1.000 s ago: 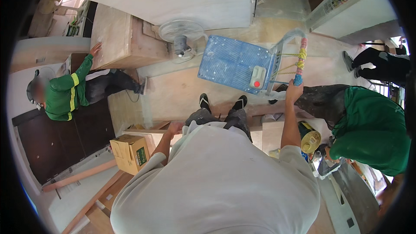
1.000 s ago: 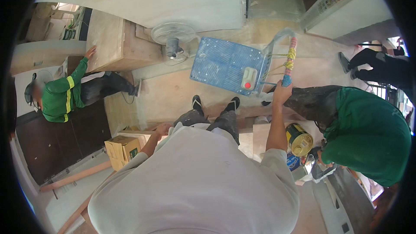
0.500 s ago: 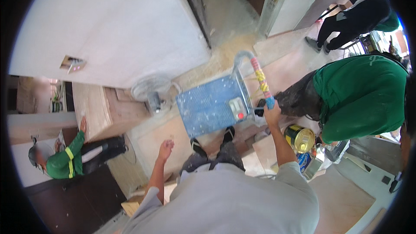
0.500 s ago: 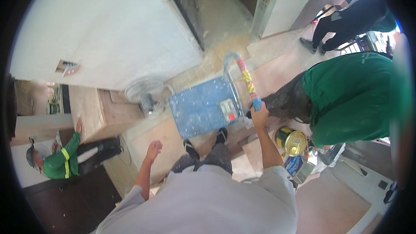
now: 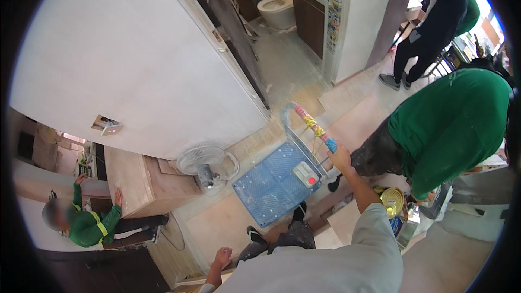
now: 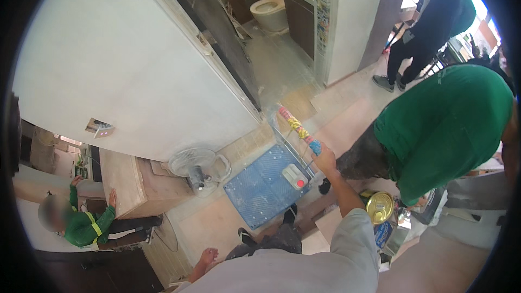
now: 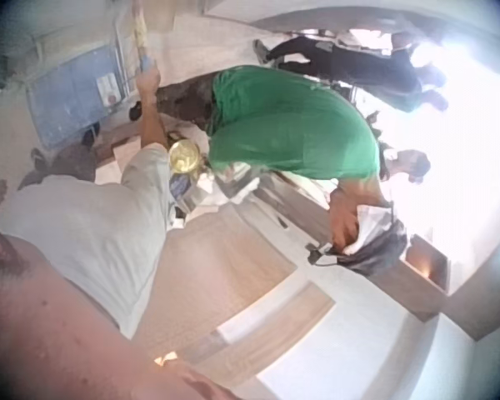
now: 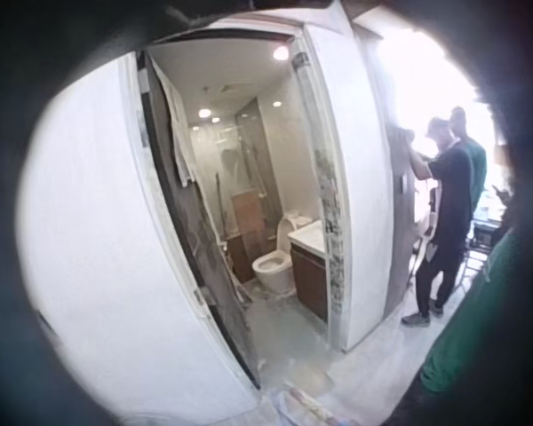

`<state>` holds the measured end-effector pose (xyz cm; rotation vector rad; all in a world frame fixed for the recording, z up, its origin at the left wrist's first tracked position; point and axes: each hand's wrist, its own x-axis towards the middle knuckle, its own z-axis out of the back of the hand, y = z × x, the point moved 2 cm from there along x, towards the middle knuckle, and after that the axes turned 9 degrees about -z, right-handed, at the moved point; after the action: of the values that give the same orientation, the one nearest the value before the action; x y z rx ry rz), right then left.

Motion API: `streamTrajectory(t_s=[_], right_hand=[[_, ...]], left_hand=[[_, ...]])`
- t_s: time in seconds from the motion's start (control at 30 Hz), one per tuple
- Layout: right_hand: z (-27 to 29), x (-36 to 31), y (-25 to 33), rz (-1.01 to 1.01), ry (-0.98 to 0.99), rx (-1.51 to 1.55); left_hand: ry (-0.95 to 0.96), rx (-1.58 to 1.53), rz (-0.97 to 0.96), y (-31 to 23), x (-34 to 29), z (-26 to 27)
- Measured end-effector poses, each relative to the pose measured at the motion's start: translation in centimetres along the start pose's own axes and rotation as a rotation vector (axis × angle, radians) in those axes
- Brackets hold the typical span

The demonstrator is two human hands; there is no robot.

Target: The person packs various items, including a yellow can and a white wrapped object, into a cardboard box. They move the box to a table and continue organizing the contents while other people work in the background.

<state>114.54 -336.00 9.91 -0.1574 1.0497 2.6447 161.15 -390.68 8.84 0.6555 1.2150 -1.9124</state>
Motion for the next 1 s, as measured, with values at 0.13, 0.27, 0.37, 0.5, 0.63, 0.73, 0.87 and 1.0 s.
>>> streamTrajectory(t_s=[0.13, 0.27, 0.37, 0.5, 0.63, 0.73, 0.87, 1.0], right_hand=[[-1.5, 2.7, 1.7, 0.036, -0.031, -0.034], [-2.4, 3.5, 1.6, 0.001, -0.042, -0.093], [-2.3, 3.7, 1.0, -0.025, -0.056, -0.099], [-2.1, 5.2, 1.9, -0.026, -0.041, -0.283], [-3.9, 8.3, 6.1, -0.071, -0.030, -0.335], [-5.9, 8.8, 8.0, -0.155, 0.053, -0.364], [-7.5, 6.9, 8.5, -0.117, 0.064, -0.386], [-6.5, 4.8, 8.3, -0.085, 0.041, -0.320]], left_hand=[[0.005, 0.333, -0.411, 2.1, -1.7, 1.9], [-0.039, -0.075, 0.129, 4.0, -2.0, 1.4], [0.129, 0.390, 0.000, 3.2, -1.0, 0.9], [0.274, 0.579, -0.085, 1.4, 0.1, 0.7], [0.075, -0.079, 0.074, -1.5, 0.8, 0.4], [0.005, -0.090, 0.044, -4.4, 0.6, 0.4], [-0.032, -0.080, -0.039, -6.9, 0.3, 0.2], [0.005, -0.076, 0.016, -5.8, 0.3, -0.3]])
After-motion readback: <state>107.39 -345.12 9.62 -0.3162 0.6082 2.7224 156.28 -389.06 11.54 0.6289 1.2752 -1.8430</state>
